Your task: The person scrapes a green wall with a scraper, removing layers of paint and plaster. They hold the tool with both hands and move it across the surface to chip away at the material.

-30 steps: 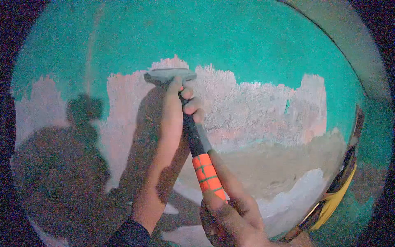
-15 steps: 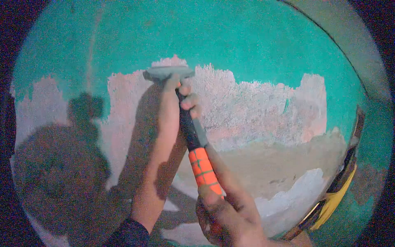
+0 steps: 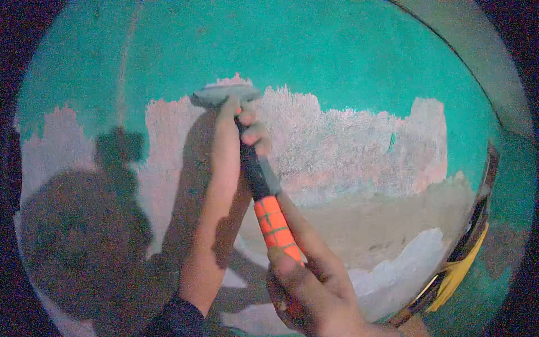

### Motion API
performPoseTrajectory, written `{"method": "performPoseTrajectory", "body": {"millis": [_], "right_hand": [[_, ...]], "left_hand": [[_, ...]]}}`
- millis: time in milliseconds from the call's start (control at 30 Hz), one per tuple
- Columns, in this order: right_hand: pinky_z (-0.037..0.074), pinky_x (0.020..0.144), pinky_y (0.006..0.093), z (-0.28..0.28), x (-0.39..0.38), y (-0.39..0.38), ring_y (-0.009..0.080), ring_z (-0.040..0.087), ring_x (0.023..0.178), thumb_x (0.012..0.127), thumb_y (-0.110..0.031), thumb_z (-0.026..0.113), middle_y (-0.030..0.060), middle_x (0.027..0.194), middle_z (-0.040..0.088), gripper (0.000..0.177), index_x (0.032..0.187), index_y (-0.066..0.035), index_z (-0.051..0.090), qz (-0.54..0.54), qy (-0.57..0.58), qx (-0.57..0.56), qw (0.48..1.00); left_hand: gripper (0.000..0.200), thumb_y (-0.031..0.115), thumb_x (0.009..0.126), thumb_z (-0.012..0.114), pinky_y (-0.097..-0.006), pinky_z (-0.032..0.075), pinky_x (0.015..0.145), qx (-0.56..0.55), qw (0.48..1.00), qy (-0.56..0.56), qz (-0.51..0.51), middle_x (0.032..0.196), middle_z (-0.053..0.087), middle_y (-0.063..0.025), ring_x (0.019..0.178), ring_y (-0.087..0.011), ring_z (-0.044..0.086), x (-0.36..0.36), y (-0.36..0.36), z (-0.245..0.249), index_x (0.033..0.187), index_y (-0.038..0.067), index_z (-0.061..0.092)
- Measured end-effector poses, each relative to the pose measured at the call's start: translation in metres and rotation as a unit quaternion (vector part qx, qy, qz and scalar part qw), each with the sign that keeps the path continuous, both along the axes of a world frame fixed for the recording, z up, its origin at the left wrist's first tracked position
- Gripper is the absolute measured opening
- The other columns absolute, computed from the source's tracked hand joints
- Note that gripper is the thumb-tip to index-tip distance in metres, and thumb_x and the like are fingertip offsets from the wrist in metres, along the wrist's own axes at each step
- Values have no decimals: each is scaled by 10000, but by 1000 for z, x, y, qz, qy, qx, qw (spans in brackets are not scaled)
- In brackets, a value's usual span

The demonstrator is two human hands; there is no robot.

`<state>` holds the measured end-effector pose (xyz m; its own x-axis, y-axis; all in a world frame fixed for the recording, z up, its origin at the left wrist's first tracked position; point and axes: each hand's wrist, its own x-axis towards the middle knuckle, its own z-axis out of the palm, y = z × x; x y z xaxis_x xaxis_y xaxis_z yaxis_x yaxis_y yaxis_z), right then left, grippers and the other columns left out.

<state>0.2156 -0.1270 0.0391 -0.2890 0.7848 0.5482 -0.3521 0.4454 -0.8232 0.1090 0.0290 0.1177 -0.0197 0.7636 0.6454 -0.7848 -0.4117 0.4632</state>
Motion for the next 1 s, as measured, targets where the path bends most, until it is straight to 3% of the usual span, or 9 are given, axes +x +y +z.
{"method": "performPoseTrajectory", "body": {"millis": [100, 200, 300, 400, 600, 700, 833, 933, 1000], "right_hand": [[259, 347, 183, 2, -2, 3, 46, 310, 395, 902, -269, 429, -24, 574, 391, 558, 1377, -72, 212, 10, 4, 16, 1000], [238, 285, 212, 17, -9, -6, 74, 284, 315, 851, -264, 489, 19, 512, 372, 668, 1394, -119, 128, -31, -11, -97, 995], [242, 285, 210, 7, -7, -7, 71, 284, 315, 857, -260, 475, 20, 515, 377, 655, 1394, -121, 127, -21, 3, -120, 993], [245, 286, 208, 19, -13, -2, 72, 289, 319, 853, -259, 485, 21, 514, 378, 660, 1394, -127, 132, -27, -19, -94, 995], [245, 288, 205, 8, -9, -5, 69, 285, 323, 862, -260, 473, 16, 511, 371, 648, 1394, -119, 130, -22, -15, -85, 996], [243, 288, 208, 21, -11, -4, 68, 283, 325, 861, -263, 475, 14, 510, 367, 651, 1393, -112, 131, -15, -26, -89, 996], [241, 297, 206, 10, -9, -1, 67, 292, 336, 858, -252, 482, 13, 515, 369, 656, 1393, -108, 131, -13, -16, -72, 997], [243, 311, 201, 12, -11, 4, 68, 305, 356, 850, -239, 492, 8, 521, 362, 663, 1392, -105, 136, -25, -10, -82, 996], [245, 320, 196, 10, -10, 7, 66, 314, 372, 844, -236, 500, 2, 527, 358, 665, 1390, -100, 146, -23, 12, -101, 995]], "left_hand": [[242, 371, 870, 442, -250, 328, 367, 23, 1000, -14, 13, 668, 390, 38, 452, -78, 375, 0, 5, 7, 799, 148, 380], [246, 375, 868, 442, -254, 332, 365, 27, 1000, -13, 7, 671, 384, 35, 447, -80, 372, 1, 7, 8, 814, 146, 371], [254, 380, 868, 439, -259, 336, 360, 23, 1000, -11, 9, 671, 381, 34, 446, -82, 375, -2, 5, 9, 823, 141, 366], [252, 376, 872, 428, -267, 332, 347, 56, 998, -2, 25, 663, 382, 32, 435, -86, 376, -5, 11, 15, 820, 138, 361], [215, 338, 865, 432, -243, 320, 361, -3, 1000, -11, -4, 662, 381, 33, 453, -78, 377, -3, 0, 2, 825, 137, 367], [210, 328, 858, 438, -240, 319, 365, 74, 997, -17, 8, 665, 380, 36, 458, -78, 376, -7, 4, 13, 810, 138, 365], [209, 315, 851, 444, -237, 311, 372, 7, 1000, -5, 18, 674, 374, 38, 465, -73, 375, -4, -3, -1, 779, 137, 360], [230, 345, 857, 445, -245, 310, 357, 84, 996, -10, 30, 667, 379, 37, 438, -77, 367, -8, 7, 15, 781, 144, 365], [254, 375, 860, 444, -249, 308, 349, 30, 999, -6, 29, 645, 377, 39, 422, -81, 364, -5, 5, 9, 776, 148, 366]]}}
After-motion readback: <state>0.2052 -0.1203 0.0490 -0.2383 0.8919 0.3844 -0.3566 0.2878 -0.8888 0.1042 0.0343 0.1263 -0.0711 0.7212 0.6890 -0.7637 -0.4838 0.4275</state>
